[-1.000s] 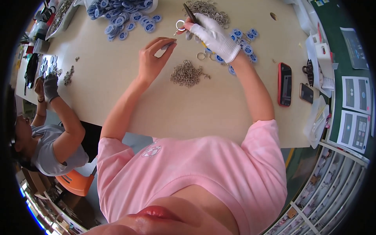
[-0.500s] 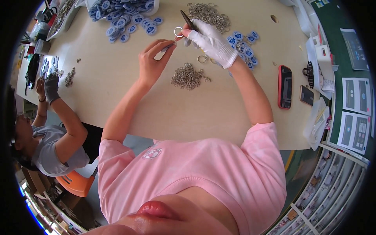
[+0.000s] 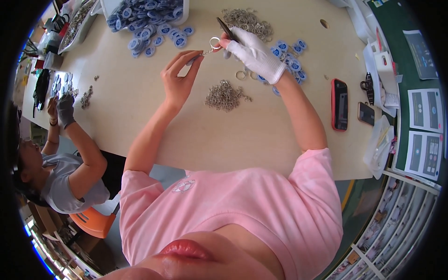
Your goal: The person assembles keychains by attaching blue charms to metal keychain rings using pliers.
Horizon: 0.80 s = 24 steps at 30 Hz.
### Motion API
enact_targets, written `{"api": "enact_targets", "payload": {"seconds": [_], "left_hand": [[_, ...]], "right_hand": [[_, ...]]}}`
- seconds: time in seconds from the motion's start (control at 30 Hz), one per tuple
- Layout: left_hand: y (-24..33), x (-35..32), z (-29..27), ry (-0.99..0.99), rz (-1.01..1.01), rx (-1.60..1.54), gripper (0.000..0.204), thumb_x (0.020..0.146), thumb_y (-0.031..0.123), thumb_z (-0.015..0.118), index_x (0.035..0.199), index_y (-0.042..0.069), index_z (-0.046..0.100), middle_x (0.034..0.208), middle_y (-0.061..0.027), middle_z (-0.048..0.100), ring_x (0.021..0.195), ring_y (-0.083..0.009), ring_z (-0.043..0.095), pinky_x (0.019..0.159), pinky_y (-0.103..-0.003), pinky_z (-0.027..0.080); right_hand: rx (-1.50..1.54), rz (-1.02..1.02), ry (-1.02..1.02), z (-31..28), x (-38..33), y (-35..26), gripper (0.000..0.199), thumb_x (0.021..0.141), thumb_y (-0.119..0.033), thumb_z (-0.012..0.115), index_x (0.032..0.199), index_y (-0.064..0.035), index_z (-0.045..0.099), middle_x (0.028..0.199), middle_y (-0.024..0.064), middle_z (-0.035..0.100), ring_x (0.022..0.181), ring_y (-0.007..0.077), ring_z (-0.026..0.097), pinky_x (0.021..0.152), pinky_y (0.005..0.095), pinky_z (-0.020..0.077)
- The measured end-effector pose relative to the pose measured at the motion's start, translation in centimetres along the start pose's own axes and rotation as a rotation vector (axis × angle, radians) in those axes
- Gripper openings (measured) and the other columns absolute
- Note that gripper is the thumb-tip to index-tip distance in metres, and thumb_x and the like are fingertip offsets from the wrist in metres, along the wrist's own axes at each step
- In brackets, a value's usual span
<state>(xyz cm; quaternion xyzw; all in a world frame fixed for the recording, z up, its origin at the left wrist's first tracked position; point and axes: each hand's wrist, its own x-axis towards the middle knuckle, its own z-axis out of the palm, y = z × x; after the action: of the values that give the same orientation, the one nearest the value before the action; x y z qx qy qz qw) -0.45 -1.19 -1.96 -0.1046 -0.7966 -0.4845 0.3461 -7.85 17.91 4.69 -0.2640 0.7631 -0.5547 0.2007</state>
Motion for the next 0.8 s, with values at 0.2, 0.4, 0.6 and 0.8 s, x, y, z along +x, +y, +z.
{"api": "enact_targets", "payload": {"seconds": [0.2,0.4,0.6,0.8], "left_hand": [[0.2,0.4,-0.8,0.082,0.062,0.023,0.018,0.080,-0.003,0.071,0.097,0.002,0.072,0.093,-0.0088,0.070,0.081,-0.0208,0.066,0.071,-0.030,0.052],[0.3,0.6,-0.8,0.155,0.208,0.025,0.020,0.077,-0.007,0.072,0.096,-0.001,0.072,0.093,-0.0101,0.069,0.083,-0.0231,0.066,0.073,-0.031,0.052],[0.3,0.5,-0.8,0.175,0.252,-0.001,0.021,0.075,-0.009,0.072,0.096,-0.002,0.071,0.093,-0.0114,0.069,0.085,-0.0246,0.066,0.073,-0.032,0.052],[0.1,0.7,-1.0,0.192,0.295,0.026,0.023,0.075,-0.010,0.072,0.096,-0.003,0.071,0.094,-0.0128,0.069,0.087,-0.0260,0.067,0.075,-0.033,0.053]], "right_hand": [[-0.703,0.002,-0.045,0.0,-2.7,0.4,0.040,0.077,-0.008,0.066,0.115,-0.0027,0.053,0.116,0.0163,0.047,0.087,0.0297,0.062,0.076,0.0365,0.0528],[-1.062,-0.263,0.236,0.2,-3.5,0.3,0.036,0.083,-0.003,0.060,0.119,0.0010,0.055,0.108,0.0156,0.053,0.098,0.0303,0.060,0.079,0.0377,0.0547],[-1.176,-0.340,0.290,3.4,-2.8,-0.5,0.030,0.088,-0.017,0.061,0.113,0.0009,0.057,0.087,0.0117,0.061,0.081,0.0275,0.064,0.069,0.0386,0.0546],[-1.173,-0.437,0.404,5.9,-2.6,-1.0,0.034,0.086,-0.028,0.066,0.106,-0.0012,0.058,0.086,0.0087,0.061,0.080,0.0239,0.062,0.065,0.0363,0.0514]]}}
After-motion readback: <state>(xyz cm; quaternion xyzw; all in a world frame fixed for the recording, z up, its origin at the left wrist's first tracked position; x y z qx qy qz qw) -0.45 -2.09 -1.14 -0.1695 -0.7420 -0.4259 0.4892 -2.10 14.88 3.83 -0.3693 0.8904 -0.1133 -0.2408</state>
